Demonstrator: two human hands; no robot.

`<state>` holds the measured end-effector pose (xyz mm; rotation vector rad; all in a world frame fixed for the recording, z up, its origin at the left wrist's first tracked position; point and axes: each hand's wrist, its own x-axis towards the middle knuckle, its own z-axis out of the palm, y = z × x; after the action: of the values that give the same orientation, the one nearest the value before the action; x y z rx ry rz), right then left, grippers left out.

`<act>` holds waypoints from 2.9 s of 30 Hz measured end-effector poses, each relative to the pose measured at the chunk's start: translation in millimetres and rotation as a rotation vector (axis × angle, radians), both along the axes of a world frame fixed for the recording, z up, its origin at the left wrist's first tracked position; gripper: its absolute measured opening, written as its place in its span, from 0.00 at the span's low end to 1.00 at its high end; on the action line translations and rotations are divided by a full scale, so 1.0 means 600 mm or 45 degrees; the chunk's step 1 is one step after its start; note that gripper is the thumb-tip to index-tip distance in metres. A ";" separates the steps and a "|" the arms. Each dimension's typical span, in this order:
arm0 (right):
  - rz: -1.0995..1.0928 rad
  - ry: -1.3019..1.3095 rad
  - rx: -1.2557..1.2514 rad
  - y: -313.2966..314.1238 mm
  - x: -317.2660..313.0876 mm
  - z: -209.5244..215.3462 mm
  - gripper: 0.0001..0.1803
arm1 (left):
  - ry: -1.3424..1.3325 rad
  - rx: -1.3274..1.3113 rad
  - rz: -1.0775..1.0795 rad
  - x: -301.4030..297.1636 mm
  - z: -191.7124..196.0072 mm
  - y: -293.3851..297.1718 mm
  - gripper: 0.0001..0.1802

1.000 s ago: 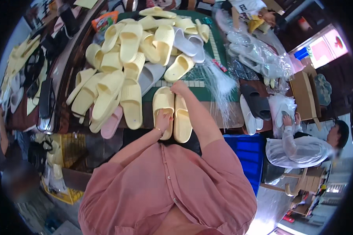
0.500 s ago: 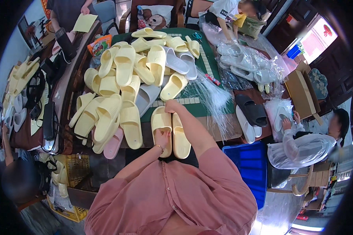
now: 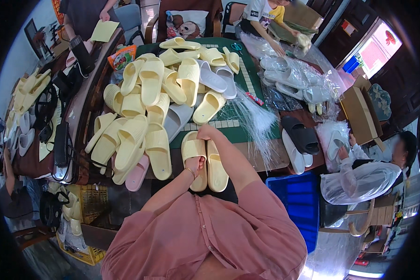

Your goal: The person selects pairs of slippers from a table and secures each pair together by threading plastic tag fasteners through them by hand.

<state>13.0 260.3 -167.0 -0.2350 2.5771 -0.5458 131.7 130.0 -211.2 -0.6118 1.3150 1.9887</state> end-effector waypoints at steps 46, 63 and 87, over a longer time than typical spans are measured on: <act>-0.466 0.545 0.101 0.062 0.136 0.043 0.08 | -0.008 0.123 -0.396 0.061 0.081 0.039 0.09; -0.602 -0.483 -0.303 0.106 0.093 -0.015 0.07 | -0.244 0.227 -0.129 0.050 0.008 0.073 0.11; -0.487 0.600 -0.586 0.048 0.188 0.093 0.10 | -0.021 0.153 -0.240 0.044 0.110 -0.009 0.07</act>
<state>125.9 289.0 -111.3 -0.0159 2.9270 -1.3717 158.4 124.4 -145.0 -0.4304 1.1880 1.8882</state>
